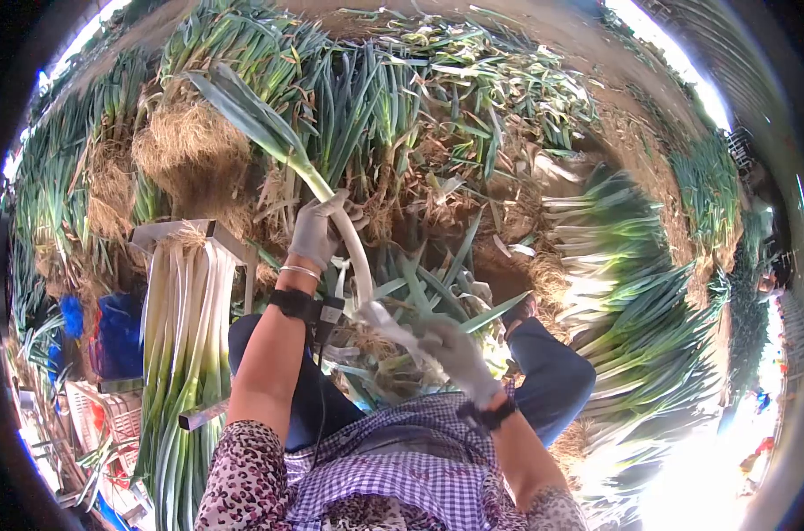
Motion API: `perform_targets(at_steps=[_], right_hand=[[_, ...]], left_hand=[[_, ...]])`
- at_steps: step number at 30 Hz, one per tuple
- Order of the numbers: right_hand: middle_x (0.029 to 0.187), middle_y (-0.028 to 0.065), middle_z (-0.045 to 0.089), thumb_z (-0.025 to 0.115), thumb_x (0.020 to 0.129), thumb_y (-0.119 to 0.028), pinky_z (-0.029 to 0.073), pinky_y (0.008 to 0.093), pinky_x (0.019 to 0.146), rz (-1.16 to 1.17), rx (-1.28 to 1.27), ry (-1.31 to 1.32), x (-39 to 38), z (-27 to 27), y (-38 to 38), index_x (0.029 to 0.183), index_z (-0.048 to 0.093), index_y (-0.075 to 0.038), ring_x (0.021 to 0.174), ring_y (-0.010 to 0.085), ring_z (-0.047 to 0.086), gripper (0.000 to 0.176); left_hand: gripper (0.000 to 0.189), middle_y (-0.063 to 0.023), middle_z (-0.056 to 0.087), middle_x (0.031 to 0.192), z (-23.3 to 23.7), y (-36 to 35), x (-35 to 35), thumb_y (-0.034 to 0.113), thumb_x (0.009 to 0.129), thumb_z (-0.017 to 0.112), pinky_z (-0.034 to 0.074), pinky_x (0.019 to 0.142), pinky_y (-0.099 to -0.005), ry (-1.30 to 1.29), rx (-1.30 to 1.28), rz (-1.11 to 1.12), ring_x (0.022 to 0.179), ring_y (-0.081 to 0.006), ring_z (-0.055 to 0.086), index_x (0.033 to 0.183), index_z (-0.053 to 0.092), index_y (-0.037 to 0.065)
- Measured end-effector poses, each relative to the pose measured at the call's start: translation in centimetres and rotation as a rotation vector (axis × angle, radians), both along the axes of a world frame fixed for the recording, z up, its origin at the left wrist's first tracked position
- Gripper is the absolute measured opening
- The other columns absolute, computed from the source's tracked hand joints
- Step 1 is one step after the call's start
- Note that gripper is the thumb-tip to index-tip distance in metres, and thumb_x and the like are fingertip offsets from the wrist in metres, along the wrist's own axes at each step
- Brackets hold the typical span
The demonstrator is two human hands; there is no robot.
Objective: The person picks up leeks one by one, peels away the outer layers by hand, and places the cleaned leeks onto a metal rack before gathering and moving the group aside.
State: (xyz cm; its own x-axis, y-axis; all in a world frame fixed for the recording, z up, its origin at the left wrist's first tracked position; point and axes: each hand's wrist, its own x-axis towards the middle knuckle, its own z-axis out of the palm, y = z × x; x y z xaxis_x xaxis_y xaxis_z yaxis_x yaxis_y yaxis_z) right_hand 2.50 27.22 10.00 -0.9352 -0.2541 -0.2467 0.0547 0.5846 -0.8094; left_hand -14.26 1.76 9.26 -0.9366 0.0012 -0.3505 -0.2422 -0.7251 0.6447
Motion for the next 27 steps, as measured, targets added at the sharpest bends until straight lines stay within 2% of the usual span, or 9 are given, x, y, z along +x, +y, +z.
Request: perform_targets(at_steps=[4, 8, 10, 14, 16, 19, 22, 23, 27], right_hand=[[0.111, 0.0087, 0.064, 0.058, 0.095, -0.026, 0.048, 0.0317, 0.080, -0.040, -0.537, -0.066, -7.2, 0.3, -4.4, 0.127, 0.055, 0.002, 0.093, 0.0169, 0.061, 0.043], [0.087, 0.0007, 0.062, 0.061, 0.095, -0.023, 0.045, 0.0234, 0.065, -0.126, -0.616, -0.338, -7.3, -2.7, -5.2, 0.115, 0.061, 0.001, 0.071, 0.0078, 0.054, 0.031], [0.087, 0.0014, 0.063, 0.062, 0.094, -0.022, 0.045, 0.0240, 0.062, -0.179, -0.517, -0.423, -4.0, -9.3, -1.0, 0.117, 0.061, 0.000, 0.069, 0.0084, 0.054, 0.032], [0.093, 0.0029, 0.066, 0.064, 0.092, -0.024, 0.050, 0.0273, 0.068, -0.238, -0.644, -0.220, -4.6, -0.4, -3.3, 0.122, 0.060, -0.004, 0.076, 0.0123, 0.060, 0.036], [0.095, 0.0059, 0.067, 0.061, 0.093, -0.025, 0.051, 0.0289, 0.071, 0.018, -0.455, -0.144, -4.7, 0.7, -5.7, 0.122, 0.061, -0.007, 0.081, 0.0134, 0.064, 0.033], [0.090, 0.0108, 0.068, 0.059, 0.094, -0.026, 0.051, 0.0313, 0.068, 0.047, -0.147, -0.080, -5.8, 0.8, -7.2, 0.115, 0.064, -0.008, 0.079, 0.0189, 0.067, 0.028], [0.081, 0.0138, 0.066, 0.060, 0.092, -0.028, 0.050, 0.0349, 0.065, 0.092, -0.032, 0.361, -6.3, 0.3, -7.4, 0.106, 0.066, -0.007, 0.073, 0.0255, 0.067, 0.026], [0.075, 0.0141, 0.064, 0.063, 0.090, -0.029, 0.049, 0.0389, 0.064, 0.046, 0.087, 0.384, -5.5, 0.4, -7.0, 0.100, 0.066, -0.007, 0.070, 0.0326, 0.064, 0.025], [0.084, 0.0147, 0.067, 0.066, 0.087, -0.030, 0.051, 0.0378, 0.071, 0.020, 0.268, 0.198, 0.0, 0.0, -1.8, 0.107, 0.066, -0.007, 0.076, 0.0293, 0.067, 0.031]], left_hand=[[0.029, -0.0063, 0.053, 0.085, 1.8, 2.1, 1.1, 0.014, 0.094, 0.058, 0.051, 0.071, -0.0336, 0.186, 0.276, -0.180, 0.074, -0.0189, 0.055, 0.117, 0.054, -0.004], [0.037, 0.0009, 0.043, 0.078, 0.7, -0.7, -0.8, 0.019, 0.098, 0.051, 0.041, 0.065, -0.0268, 0.254, 0.747, -0.238, 0.069, -0.0121, 0.044, 0.124, 0.048, -0.007], [0.036, 0.0027, 0.039, 0.077, 0.0, -2.0, -1.7, 0.019, 0.099, 0.049, 0.037, 0.062, -0.0256, 0.278, 0.670, -0.242, 0.067, -0.0096, 0.039, 0.125, 0.048, -0.007], [0.035, 0.0029, 0.037, 0.076, -0.1, -0.4, -0.9, 0.018, 0.098, 0.050, 0.037, 0.062, -0.0254, 0.256, 0.489, -0.216, 0.068, -0.0098, 0.039, 0.123, 0.049, -0.007], [0.035, 0.0028, 0.039, 0.077, -0.2, -0.3, -1.2, 0.018, 0.098, 0.052, 0.037, 0.063, -0.0255, 0.254, 0.550, -0.158, 0.070, -0.0100, 0.040, 0.122, 0.050, -0.007], [0.029, 0.0033, 0.041, 0.074, -0.8, 0.4, -0.3, 0.022, 0.096, 0.058, 0.036, 0.058, -0.0245, 0.049, 0.314, -0.080, 0.064, -0.0085, 0.041, 0.111, 0.056, -0.003], [0.026, 0.0072, 0.037, 0.066, -2.0, 0.0, 0.6, 0.026, 0.093, 0.064, 0.032, 0.050, -0.0222, -0.077, 0.174, -0.062, 0.055, -0.0060, 0.036, 0.099, 0.059, 0.001], [0.026, 0.0080, 0.036, 0.065, -3.5, -1.0, -0.2, 0.026, 0.093, 0.065, 0.031, 0.049, -0.0218, -0.069, 0.197, -0.064, 0.054, -0.0056, 0.035, 0.099, 0.060, 0.001], [0.022, 0.0101, 0.032, 0.062, -3.1, -3.9, -2.6, 0.020, 0.091, 0.064, 0.027, 0.046, -0.0210, 0.015, 0.268, 0.081, 0.052, -0.0045, 0.031, 0.101, 0.061, 0.000]])
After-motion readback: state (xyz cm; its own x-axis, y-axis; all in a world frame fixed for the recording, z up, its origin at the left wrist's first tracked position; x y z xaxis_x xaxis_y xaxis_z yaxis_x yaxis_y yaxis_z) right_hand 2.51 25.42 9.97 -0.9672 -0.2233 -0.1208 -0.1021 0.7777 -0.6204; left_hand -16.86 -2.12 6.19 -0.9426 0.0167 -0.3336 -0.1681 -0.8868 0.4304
